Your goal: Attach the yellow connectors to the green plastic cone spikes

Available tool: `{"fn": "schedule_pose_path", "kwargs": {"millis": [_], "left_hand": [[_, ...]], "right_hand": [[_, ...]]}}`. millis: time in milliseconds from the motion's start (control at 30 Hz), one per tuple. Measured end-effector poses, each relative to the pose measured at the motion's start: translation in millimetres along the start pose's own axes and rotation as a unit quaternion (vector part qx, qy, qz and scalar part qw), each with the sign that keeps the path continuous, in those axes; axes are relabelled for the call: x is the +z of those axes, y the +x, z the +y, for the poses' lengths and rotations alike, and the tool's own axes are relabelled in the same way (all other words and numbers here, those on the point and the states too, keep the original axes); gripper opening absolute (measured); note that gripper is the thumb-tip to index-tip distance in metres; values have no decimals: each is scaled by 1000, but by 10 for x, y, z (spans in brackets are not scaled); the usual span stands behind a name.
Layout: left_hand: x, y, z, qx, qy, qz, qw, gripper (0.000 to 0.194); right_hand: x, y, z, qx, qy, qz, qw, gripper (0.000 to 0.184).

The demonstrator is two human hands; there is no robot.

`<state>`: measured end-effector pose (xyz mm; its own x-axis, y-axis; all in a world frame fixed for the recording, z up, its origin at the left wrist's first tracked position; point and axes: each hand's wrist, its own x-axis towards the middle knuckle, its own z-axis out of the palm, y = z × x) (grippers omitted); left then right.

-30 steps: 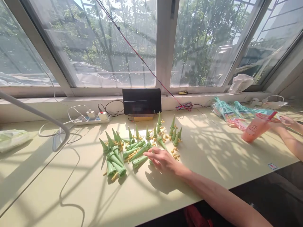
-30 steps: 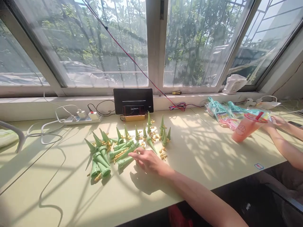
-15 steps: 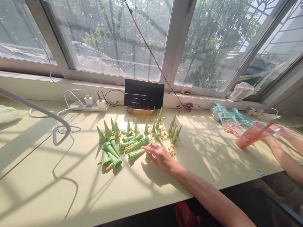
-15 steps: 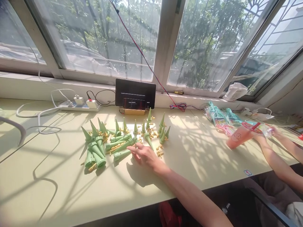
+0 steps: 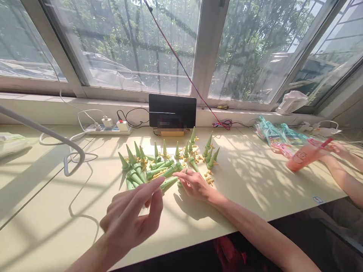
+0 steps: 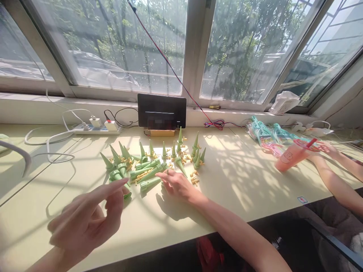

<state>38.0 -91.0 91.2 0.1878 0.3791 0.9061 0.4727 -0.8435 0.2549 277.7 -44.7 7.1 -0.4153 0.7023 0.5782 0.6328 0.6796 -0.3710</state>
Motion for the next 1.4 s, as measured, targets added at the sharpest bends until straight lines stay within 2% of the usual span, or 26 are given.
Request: {"fn": "schedule_pose_path", "kwargs": {"millis": [67, 133, 200, 267, 333, 433, 533, 633, 800, 1000, 1100, 1200, 1400], "left_hand": [[305, 111, -205, 7, -3, -23, 1000, 15], [543, 78, -349, -35, -29, -63, 997, 10], [679, -47, -410, -88, -63, -97, 989, 10], [734, -183, -401, -134, -94, -143, 976, 12], [743, -269, -359, -155, -124, -186, 962, 15], [731, -273, -294, -235, -181, -232, 926, 22], [720, -206, -246, -315, -243, -286, 872, 30], [720, -166, -211, -364, -277, -330, 826, 37], [740, -193, -219, -413, -315, -350, 779, 46], [743, -216, -318, -462, -366, -385, 710, 57], [726, -190, -334, -464, -370, -401, 698, 59], [702, -153, -326, -464, -349, -414, 701, 57], [680, -168, -335, -469, -324, -440, 694, 44]], "right_hand": [[-32, 9, -45, 19, 15, 10, 1000, 37], [-57, 20, -78, 33, 39, 25, 998, 35], [-68, 26, -89, 50, 81, 45, 994, 33], [-72, 27, -81, 65, 138, 61, 986, 34], [-78, 26, -74, 85, 190, 70, 976, 35], [-108, 29, -96, 116, 241, 64, 961, 30], [-139, 35, -151, 131, 282, 46, 949, 26], [-140, 32, -190, 140, 308, 37, 940, 27], [-132, 32, -180, 151, 324, 45, 933, 28], [-179, 41, -179, 149, 329, 37, 932, 30], [-191, 44, -192, 145, 325, 31, 934, 32], [-192, 50, -198, 132, 310, 29, 941, 37], [-209, 75, -202, 111, 280, 12, 954, 37]]}}
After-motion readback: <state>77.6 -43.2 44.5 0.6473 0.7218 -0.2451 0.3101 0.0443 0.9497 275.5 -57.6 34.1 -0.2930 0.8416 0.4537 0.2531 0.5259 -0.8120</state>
